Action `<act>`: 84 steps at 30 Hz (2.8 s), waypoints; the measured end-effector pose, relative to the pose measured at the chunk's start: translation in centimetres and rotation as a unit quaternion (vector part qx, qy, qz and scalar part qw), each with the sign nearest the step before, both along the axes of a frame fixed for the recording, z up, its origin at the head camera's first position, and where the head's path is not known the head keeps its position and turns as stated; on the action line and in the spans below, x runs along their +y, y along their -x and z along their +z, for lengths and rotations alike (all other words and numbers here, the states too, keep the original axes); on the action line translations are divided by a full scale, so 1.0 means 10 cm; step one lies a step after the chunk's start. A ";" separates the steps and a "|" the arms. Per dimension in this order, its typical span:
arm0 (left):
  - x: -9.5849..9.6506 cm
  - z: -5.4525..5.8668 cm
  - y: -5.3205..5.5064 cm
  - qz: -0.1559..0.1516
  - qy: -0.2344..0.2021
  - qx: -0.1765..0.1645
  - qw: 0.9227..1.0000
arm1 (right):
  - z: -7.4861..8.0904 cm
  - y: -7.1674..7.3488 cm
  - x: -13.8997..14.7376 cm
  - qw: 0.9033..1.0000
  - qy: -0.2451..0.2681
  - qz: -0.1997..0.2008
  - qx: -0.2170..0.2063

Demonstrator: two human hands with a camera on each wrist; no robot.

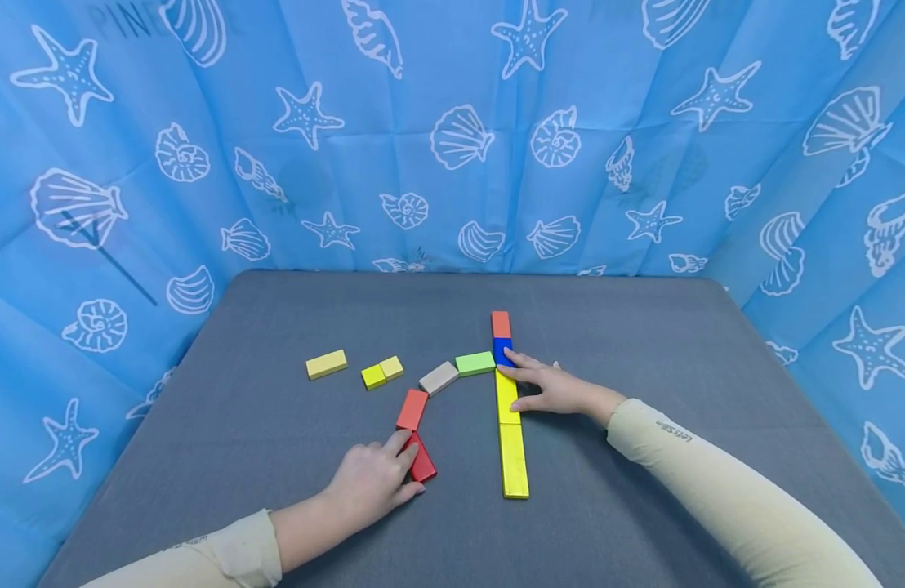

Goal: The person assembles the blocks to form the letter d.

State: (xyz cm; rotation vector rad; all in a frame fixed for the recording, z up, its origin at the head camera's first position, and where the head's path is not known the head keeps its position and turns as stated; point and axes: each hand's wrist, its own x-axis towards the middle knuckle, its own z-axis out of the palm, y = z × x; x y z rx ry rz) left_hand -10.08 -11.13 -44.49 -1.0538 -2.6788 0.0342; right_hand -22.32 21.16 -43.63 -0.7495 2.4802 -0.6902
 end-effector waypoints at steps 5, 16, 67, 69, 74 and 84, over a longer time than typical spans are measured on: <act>0.00 -0.01 0.01 -0.001 -0.008 -0.004 1.000 | 0.01 -0.01 0.00 1.000 0.000 0.000 0.000; -0.02 0.01 0.01 0.002 -0.005 -0.017 1.000 | 0.02 -0.01 -0.01 1.000 -0.001 0.002 0.001; -1.38 0.02 1.05 0.115 -0.044 -0.116 0.986 | 0.00 0.01 -0.01 1.000 -0.010 -0.004 -0.002; -1.37 0.05 0.95 0.107 -0.055 -0.107 0.987 | 0.00 0.00 -0.01 1.000 -0.010 -0.004 -0.001; -1.26 0.11 0.69 0.049 -0.075 -0.085 0.992 | 0.02 -0.01 0.01 1.000 -0.006 -0.007 -0.004; -0.75 0.05 0.34 -0.118 -0.070 -0.065 0.988 | 0.02 0.00 0.01 1.000 -0.001 -0.002 -0.003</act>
